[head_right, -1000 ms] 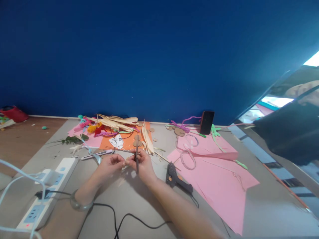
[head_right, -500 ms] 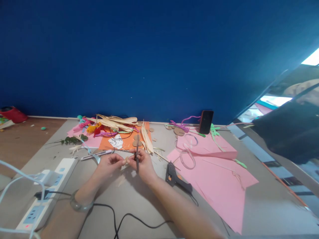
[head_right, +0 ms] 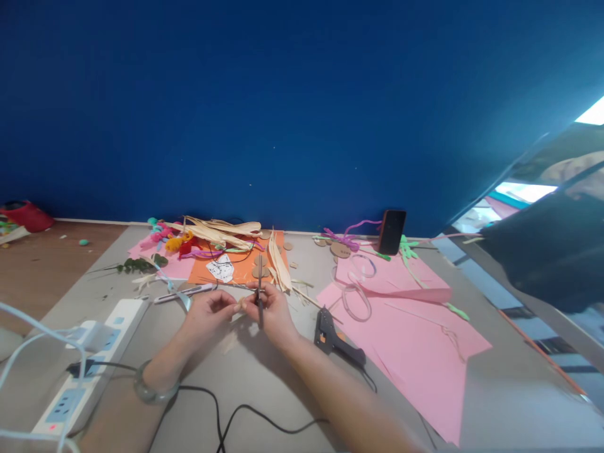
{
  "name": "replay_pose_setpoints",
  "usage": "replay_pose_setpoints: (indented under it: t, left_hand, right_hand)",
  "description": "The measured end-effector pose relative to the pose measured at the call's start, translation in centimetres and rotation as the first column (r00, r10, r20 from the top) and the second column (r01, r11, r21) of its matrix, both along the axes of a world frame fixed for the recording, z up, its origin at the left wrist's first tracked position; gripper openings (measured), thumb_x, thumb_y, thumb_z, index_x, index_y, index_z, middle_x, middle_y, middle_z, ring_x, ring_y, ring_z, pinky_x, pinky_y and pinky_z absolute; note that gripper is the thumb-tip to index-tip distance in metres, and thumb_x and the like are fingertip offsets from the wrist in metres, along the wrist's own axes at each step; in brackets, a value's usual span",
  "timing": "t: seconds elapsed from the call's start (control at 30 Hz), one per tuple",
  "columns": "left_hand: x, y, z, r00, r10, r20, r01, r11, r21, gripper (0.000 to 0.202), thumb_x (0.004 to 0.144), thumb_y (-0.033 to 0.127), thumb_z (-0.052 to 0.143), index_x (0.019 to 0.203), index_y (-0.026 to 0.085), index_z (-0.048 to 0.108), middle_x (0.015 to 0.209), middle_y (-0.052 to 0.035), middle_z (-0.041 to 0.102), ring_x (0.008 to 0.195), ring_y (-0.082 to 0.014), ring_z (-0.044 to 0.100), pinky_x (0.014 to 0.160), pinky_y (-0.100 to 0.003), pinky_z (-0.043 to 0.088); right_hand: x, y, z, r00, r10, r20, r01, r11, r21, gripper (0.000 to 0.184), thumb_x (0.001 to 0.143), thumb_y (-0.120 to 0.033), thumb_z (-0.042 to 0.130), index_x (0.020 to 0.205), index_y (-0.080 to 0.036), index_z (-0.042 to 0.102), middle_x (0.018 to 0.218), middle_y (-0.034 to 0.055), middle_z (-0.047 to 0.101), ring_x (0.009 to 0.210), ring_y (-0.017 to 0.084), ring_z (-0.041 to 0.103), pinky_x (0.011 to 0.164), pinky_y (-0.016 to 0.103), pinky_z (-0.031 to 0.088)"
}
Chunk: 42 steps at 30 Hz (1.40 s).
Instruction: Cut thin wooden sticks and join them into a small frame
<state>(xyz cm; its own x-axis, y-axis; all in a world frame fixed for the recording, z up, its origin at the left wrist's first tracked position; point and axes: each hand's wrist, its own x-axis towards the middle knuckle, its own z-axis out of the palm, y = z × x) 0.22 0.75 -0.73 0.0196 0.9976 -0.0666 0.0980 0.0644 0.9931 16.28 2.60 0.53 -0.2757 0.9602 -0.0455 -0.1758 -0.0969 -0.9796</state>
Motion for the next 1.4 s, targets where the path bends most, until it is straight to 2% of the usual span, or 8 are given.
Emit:
replay_pose_setpoints:
  t: [0.27,0.43,0.6,0.87,1.0,1.13,1.2,1.4]
  left_hand:
    - [0.3,0.0,-0.8,0.996,0.012,0.094,-0.009,1.0,-0.029,0.025,0.067,0.036,0.073,0.076,0.014,0.064,0.062,-0.0006,0.064,0.055,-0.0118,0.056,0.051,-0.02,0.041]
    - [0.3,0.0,-0.2,0.996,-0.03,0.08,0.034,0.998,-0.047,0.03,0.068,0.037,0.071,0.086,0.014,0.07,0.074,-0.0069,0.073,0.066,-0.018,0.064,0.06,-0.026,0.048]
    - [0.2,-0.1,0.5,0.996,-0.023,0.085,0.026,0.999,-0.024,0.024,0.068,0.036,0.071,0.082,0.016,0.073,0.077,-0.0063,0.074,0.068,-0.0187,0.065,0.065,-0.027,0.049]
    - [-0.3,0.3,0.1,0.998,0.054,-0.039,-0.055,0.998,-0.019,0.025,0.069,0.04,0.067,0.069,0.015,0.065,0.056,0.0001,0.062,0.05,-0.0119,0.053,0.049,-0.022,0.04]
    - [-0.8,0.5,-0.8,0.957,0.059,-0.282,-0.069,0.997,-0.025,0.023,0.071,0.039,0.062,0.068,0.016,0.064,0.058,-0.0009,0.063,0.053,-0.0137,0.055,0.051,-0.023,0.039]
    - [-1.2,0.7,-1.1,0.848,0.061,-0.527,-0.081,0.997,-0.014,0.023,0.068,0.039,0.064,0.06,0.018,0.062,0.054,0.0003,0.06,0.052,-0.0142,0.053,0.049,-0.023,0.033]
    - [-1.2,0.7,-1.0,0.839,0.079,-0.539,-0.073,0.997,0.033,0.024,0.067,0.04,0.065,0.059,0.018,0.061,0.055,0.0004,0.06,0.054,-0.0143,0.053,0.051,-0.024,0.033]
    - [-0.8,0.5,-0.4,0.9,0.076,-0.429,-0.006,0.987,0.162,0.029,0.068,0.044,0.067,0.059,0.018,0.059,0.057,0.0006,0.057,0.055,-0.0139,0.051,0.052,-0.024,0.036]
  right_hand:
    - [0.0,0.0,0.0,1.0,0.002,-0.006,-0.002,0.999,0.035,0.042,0.063,-0.028,0.078,0.096,-0.018,0.055,0.066,-0.0024,0.061,0.059,0.012,0.058,0.058,0.024,0.044]
    - [0.0,0.0,-0.1,1.0,-0.008,0.024,0.007,1.0,0.023,0.043,0.062,-0.026,0.078,0.097,-0.018,0.055,0.066,-0.0027,0.061,0.059,0.012,0.058,0.057,0.024,0.044]
    - [0.0,-0.1,0.0,0.997,-0.042,0.071,0.039,0.998,0.044,0.044,0.062,-0.025,0.077,0.1,-0.017,0.056,0.065,-0.0026,0.06,0.06,0.012,0.057,0.057,0.024,0.043]
    - [0.0,-0.2,0.3,0.996,-0.066,0.056,0.063,0.997,0.05,0.041,0.065,-0.027,0.075,0.1,-0.019,0.056,0.067,-0.0027,0.058,0.059,0.011,0.055,0.055,0.023,0.042]
    - [0.0,-0.1,0.3,0.993,-0.083,0.087,0.08,0.996,0.039,0.043,0.065,-0.027,0.075,0.102,-0.02,0.054,0.068,-0.0035,0.057,0.058,0.011,0.054,0.054,0.023,0.041]
    - [0.0,0.2,-0.2,0.994,-0.067,0.086,0.063,0.997,0.05,0.043,0.063,-0.03,0.076,0.099,-0.02,0.055,0.069,-0.0028,0.06,0.061,0.012,0.056,0.057,0.025,0.043]
    - [-0.1,0.3,-0.4,0.995,-0.052,0.083,0.05,0.998,0.033,0.044,0.061,-0.03,0.077,0.098,-0.019,0.056,0.07,-0.0013,0.063,0.062,0.013,0.058,0.059,0.026,0.044]
    - [0.0,0.2,0.0,0.994,0.006,0.11,-0.001,0.999,-0.042,0.046,0.058,-0.033,0.08,0.095,-0.017,0.058,0.063,-0.0016,0.063,0.055,0.013,0.057,0.052,0.024,0.042]
